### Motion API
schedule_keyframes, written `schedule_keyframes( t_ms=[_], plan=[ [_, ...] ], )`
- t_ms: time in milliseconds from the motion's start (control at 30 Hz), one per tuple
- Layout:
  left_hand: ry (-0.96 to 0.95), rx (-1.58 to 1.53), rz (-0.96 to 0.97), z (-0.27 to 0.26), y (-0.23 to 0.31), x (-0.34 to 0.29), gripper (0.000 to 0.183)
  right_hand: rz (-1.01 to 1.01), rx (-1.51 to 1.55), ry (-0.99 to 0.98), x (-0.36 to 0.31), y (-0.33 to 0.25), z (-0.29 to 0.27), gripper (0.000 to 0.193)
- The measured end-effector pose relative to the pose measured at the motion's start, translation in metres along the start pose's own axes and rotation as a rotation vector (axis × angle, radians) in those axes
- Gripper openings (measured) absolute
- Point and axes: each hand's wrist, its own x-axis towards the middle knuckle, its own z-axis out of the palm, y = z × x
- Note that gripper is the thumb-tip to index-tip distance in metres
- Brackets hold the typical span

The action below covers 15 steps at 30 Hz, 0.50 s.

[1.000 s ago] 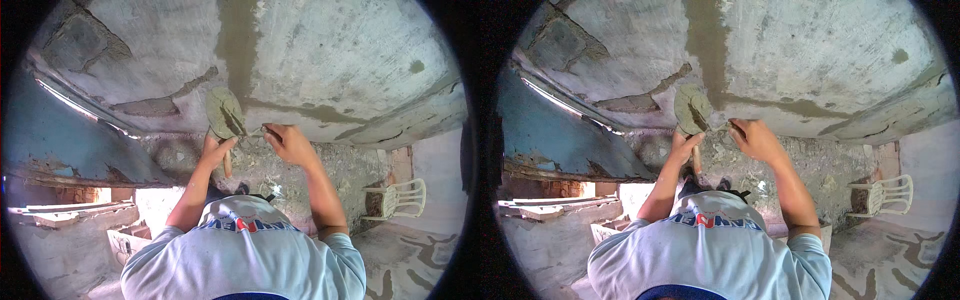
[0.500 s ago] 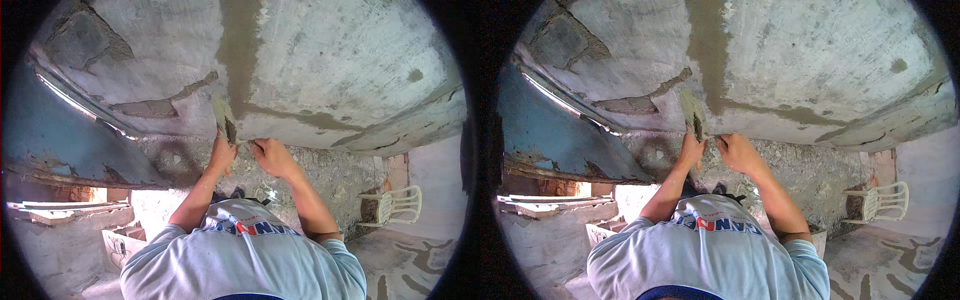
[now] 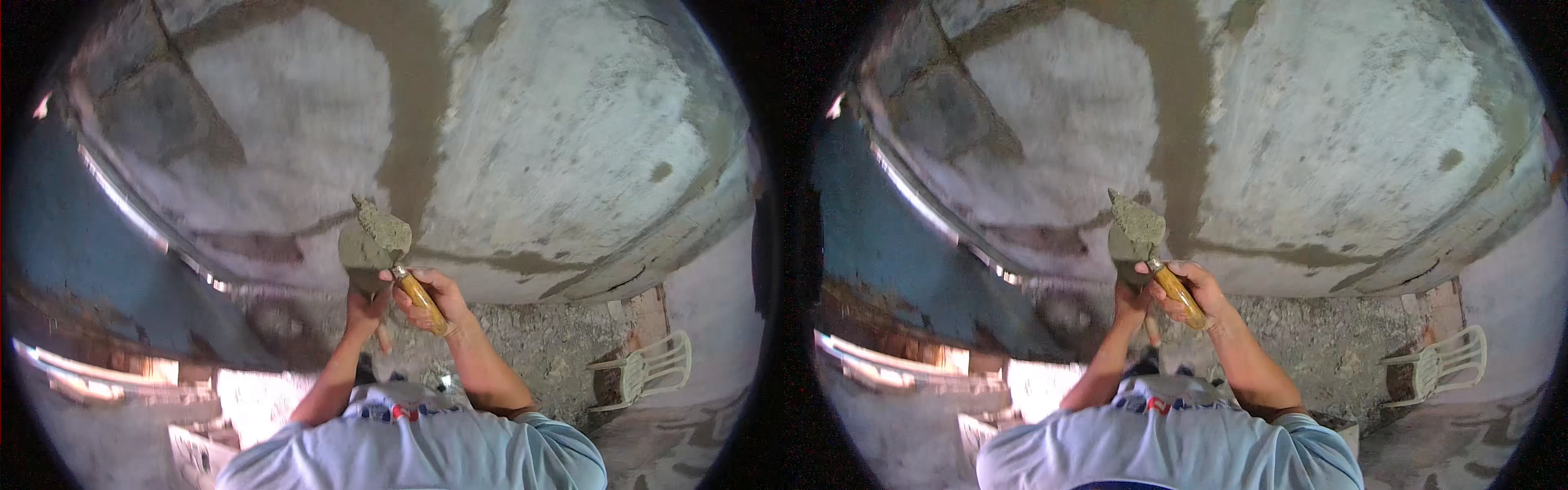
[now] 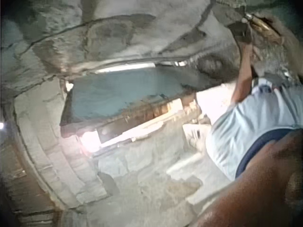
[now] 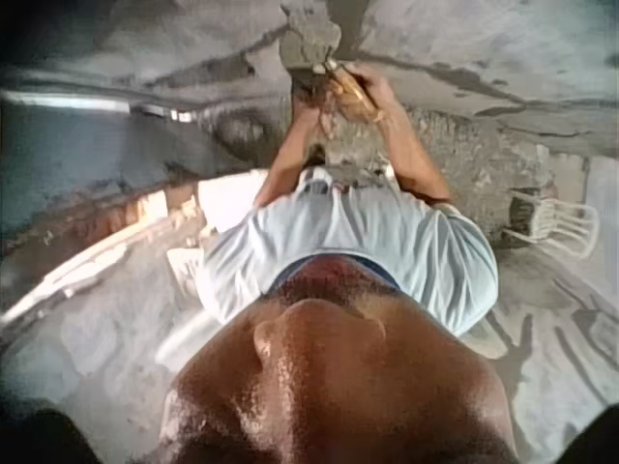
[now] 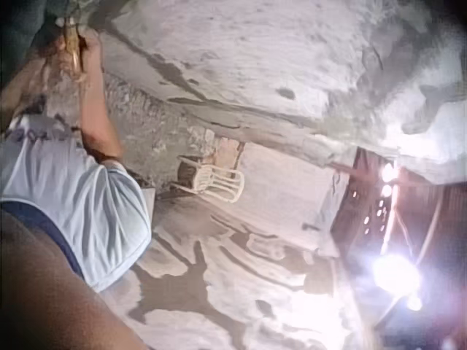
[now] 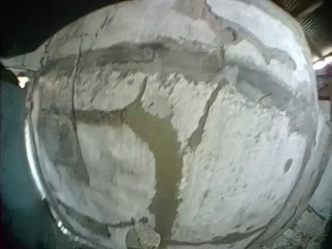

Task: The person applies and smooths cement mortar over cracks on a wall using trowels, occasionally scooping fresh mortar from a bucket onto a handheld trowel.

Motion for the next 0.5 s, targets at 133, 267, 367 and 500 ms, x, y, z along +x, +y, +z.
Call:
schedule_keyframes(
  t_ms=[133,267,367,500],
  plan=[
    [-0.034,-0.166,0.191,-0.029,-0.011,0.015,0.044,-0.346,-0.255,0.062,0.017,-0.075,0.061,0.056],
    [-0.118,-0.275,0.14,-0.039,0.003,0.022,0.042,-0.872,-0.59,0.265,0.025,-0.161,0.125,0.035],
    [-0.138,-0.275,0.159,-0.046,0.004,0.032,0.041,-1.2,-0.83,0.482,0.036,-0.207,0.161,0.032],
    [-0.143,-0.277,0.168,-0.067,0.0,0.044,0.04,-1.381,-1.173,0.813,0.065,-0.237,0.18,0.037]
  ],
)
